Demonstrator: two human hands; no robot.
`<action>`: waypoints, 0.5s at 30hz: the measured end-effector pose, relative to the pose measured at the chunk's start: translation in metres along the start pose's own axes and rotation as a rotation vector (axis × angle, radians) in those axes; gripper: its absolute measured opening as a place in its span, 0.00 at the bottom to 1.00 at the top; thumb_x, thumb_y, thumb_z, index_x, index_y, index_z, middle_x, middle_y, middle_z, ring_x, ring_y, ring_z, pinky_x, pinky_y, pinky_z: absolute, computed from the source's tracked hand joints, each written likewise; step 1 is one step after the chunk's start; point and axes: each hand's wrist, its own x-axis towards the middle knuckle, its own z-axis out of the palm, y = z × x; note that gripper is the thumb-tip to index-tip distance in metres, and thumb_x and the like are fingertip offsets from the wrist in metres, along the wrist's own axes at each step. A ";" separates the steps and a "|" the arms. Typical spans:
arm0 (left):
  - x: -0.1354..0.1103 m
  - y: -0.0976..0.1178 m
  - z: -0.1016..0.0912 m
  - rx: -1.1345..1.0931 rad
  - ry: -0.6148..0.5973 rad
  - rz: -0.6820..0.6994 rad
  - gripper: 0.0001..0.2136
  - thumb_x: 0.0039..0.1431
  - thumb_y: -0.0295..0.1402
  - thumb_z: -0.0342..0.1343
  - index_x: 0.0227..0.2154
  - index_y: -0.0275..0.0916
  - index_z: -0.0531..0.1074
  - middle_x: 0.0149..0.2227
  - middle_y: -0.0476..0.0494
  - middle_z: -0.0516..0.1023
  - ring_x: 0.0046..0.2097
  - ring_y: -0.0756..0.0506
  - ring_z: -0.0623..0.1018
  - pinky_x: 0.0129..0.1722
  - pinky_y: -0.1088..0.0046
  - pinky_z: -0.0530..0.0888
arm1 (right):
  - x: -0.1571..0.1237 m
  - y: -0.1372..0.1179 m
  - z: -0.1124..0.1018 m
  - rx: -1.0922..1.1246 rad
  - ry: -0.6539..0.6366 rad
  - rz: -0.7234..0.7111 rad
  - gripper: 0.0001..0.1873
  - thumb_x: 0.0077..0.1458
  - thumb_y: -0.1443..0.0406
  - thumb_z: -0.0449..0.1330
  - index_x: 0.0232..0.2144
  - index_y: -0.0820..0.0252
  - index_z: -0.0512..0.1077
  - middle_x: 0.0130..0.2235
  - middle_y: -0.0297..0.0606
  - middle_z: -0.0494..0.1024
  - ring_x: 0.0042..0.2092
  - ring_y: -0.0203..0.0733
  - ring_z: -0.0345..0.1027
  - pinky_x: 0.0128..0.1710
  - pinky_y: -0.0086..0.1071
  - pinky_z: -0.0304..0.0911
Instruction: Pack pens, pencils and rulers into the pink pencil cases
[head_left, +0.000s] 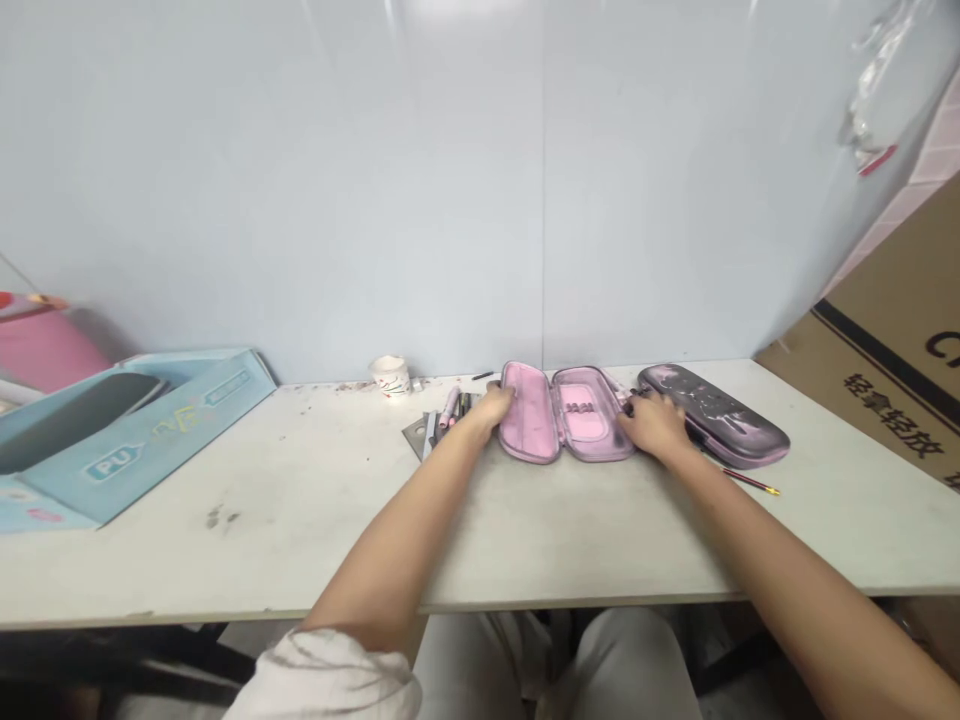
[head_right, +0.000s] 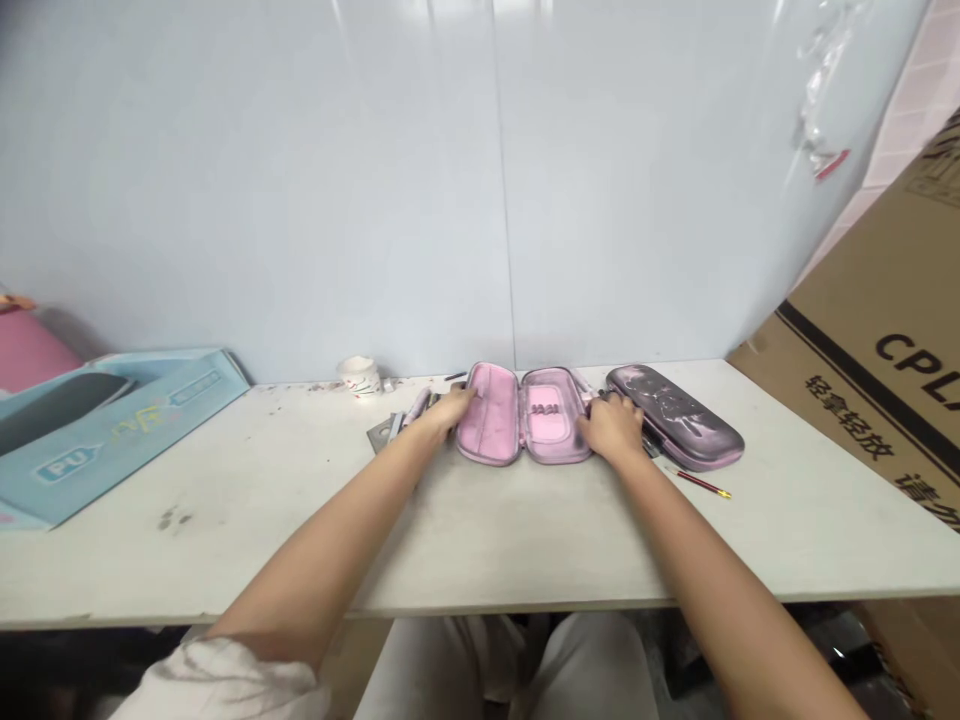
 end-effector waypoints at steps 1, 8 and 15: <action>-0.003 0.000 0.005 0.055 -0.005 -0.010 0.25 0.56 0.42 0.44 0.54 0.33 0.54 0.54 0.30 0.67 0.54 0.39 0.69 0.51 0.63 0.64 | -0.001 0.006 -0.002 -0.045 -0.001 0.000 0.21 0.51 0.59 0.48 0.43 0.63 0.72 0.48 0.53 0.68 0.51 0.58 0.57 0.47 0.48 0.52; -0.021 0.003 0.038 0.345 -0.027 0.056 0.28 0.55 0.43 0.46 0.55 0.31 0.52 0.56 0.26 0.62 0.60 0.32 0.59 0.58 0.50 0.47 | -0.005 0.046 -0.007 -0.170 0.016 0.012 0.22 0.52 0.57 0.46 0.41 0.61 0.72 0.46 0.52 0.68 0.50 0.59 0.58 0.45 0.48 0.54; -0.018 0.003 0.011 0.397 0.064 0.218 0.24 0.58 0.45 0.39 0.52 0.35 0.58 0.53 0.30 0.66 0.56 0.38 0.65 0.55 0.61 0.57 | -0.008 0.061 -0.013 -0.152 0.073 0.073 0.24 0.53 0.56 0.45 0.45 0.60 0.70 0.46 0.55 0.67 0.50 0.60 0.58 0.44 0.50 0.54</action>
